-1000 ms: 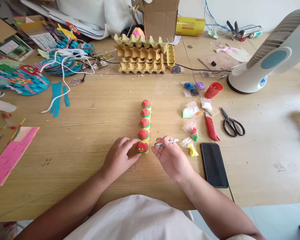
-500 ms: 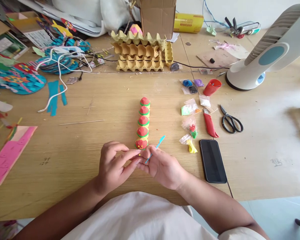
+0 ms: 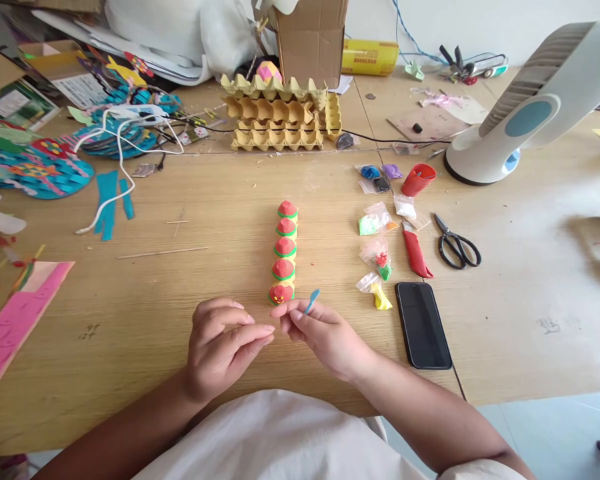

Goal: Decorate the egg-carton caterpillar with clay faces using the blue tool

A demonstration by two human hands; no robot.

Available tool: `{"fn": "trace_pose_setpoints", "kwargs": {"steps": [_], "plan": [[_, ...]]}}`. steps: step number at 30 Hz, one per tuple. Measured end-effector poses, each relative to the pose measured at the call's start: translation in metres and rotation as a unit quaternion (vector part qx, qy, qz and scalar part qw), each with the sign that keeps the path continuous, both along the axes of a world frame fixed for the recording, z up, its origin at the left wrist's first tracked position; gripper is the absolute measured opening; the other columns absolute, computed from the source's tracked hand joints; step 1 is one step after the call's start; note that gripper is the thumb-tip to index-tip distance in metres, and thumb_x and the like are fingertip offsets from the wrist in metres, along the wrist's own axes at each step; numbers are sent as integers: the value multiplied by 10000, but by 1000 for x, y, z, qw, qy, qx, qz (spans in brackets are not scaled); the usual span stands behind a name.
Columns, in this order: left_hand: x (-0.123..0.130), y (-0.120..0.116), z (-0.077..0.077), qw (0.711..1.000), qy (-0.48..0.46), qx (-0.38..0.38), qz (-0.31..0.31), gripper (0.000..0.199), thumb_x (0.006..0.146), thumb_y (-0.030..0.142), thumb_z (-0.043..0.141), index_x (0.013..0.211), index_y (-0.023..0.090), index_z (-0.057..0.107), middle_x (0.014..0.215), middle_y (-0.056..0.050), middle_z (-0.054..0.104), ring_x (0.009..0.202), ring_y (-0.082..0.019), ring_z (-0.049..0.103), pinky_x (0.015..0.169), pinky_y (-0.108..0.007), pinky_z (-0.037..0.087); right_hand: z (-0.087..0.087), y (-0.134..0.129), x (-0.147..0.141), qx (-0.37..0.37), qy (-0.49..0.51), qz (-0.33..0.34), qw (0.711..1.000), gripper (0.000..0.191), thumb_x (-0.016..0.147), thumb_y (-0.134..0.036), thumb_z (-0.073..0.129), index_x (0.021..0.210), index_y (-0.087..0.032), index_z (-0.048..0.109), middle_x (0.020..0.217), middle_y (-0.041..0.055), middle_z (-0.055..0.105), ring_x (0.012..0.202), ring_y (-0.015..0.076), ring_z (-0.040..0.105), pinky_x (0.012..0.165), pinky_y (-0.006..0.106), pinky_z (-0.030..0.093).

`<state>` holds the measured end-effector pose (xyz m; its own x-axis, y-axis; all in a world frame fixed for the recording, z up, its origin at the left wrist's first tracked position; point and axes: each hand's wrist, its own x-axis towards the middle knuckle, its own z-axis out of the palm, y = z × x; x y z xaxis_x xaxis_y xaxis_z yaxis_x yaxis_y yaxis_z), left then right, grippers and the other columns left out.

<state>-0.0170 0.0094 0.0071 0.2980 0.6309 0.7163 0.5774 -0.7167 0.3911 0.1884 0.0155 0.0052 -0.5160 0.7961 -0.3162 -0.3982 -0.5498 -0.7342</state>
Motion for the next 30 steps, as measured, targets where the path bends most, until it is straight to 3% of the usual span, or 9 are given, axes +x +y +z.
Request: {"fn": "trace_pose_setpoints", "kwargs": {"steps": [2,6,10,15,20,26,30], "plan": [[1,-1,0,1000,-1,2,1,46,922,186,699,924,226,723,835,-28,576,919,-194,529,835,-330,487,-3,-1,0,2,-33,9,999,258,918,-434,724,1018,-207,794,754,-14,611,692,102,493,705,247,407],[2,-1,-2,1000,0,20,14,125,915,177,706,1010,253,732,840,-23,574,904,-181,534,813,-322,503,-5,-2,0,30,-51,60,996,223,842,-403,812,973,-223,819,842,8,733,796,121,612,824,279,452],[3,-2,-5,1000,1,5,-4,240,877,113,729,1067,259,743,863,-25,567,924,-185,527,826,-328,496,-6,-3,-2,13,-58,30,998,208,765,-378,874,898,-225,829,860,15,779,820,142,667,824,294,479],[5,-3,-10,999,-23,-25,-27,330,834,36,735,1108,220,722,901,-28,586,933,-185,529,850,-351,494,-10,-4,-3,-13,-79,8,997,249,682,-361,928,797,-194,783,708,-27,707,670,94,587,679,239,431],[8,-3,-10,999,-22,-27,-15,305,830,78,755,1085,236,701,893,-24,614,922,-189,543,844,-354,496,-9,-2,-1,24,-114,-8,993,295,748,-434,873,788,-174,739,736,-13,672,687,108,551,671,248,411],[6,-4,-9,999,-20,-37,-16,299,828,88,735,1090,227,693,909,-43,624,922,-206,542,850,-373,489,-2,2,4,137,-199,-24,970,360,888,-477,725,695,-174,703,672,7,622,664,138,526,654,278,411],[5,-2,-12,999,-19,-44,-24,321,836,87,716,1125,222,680,929,-46,623,935,-210,539,859,-381,477,-3,4,1,135,-181,-8,974,270,831,-435,795,768,-176,747,712,13,656,673,140,547,651,275,425]]}}
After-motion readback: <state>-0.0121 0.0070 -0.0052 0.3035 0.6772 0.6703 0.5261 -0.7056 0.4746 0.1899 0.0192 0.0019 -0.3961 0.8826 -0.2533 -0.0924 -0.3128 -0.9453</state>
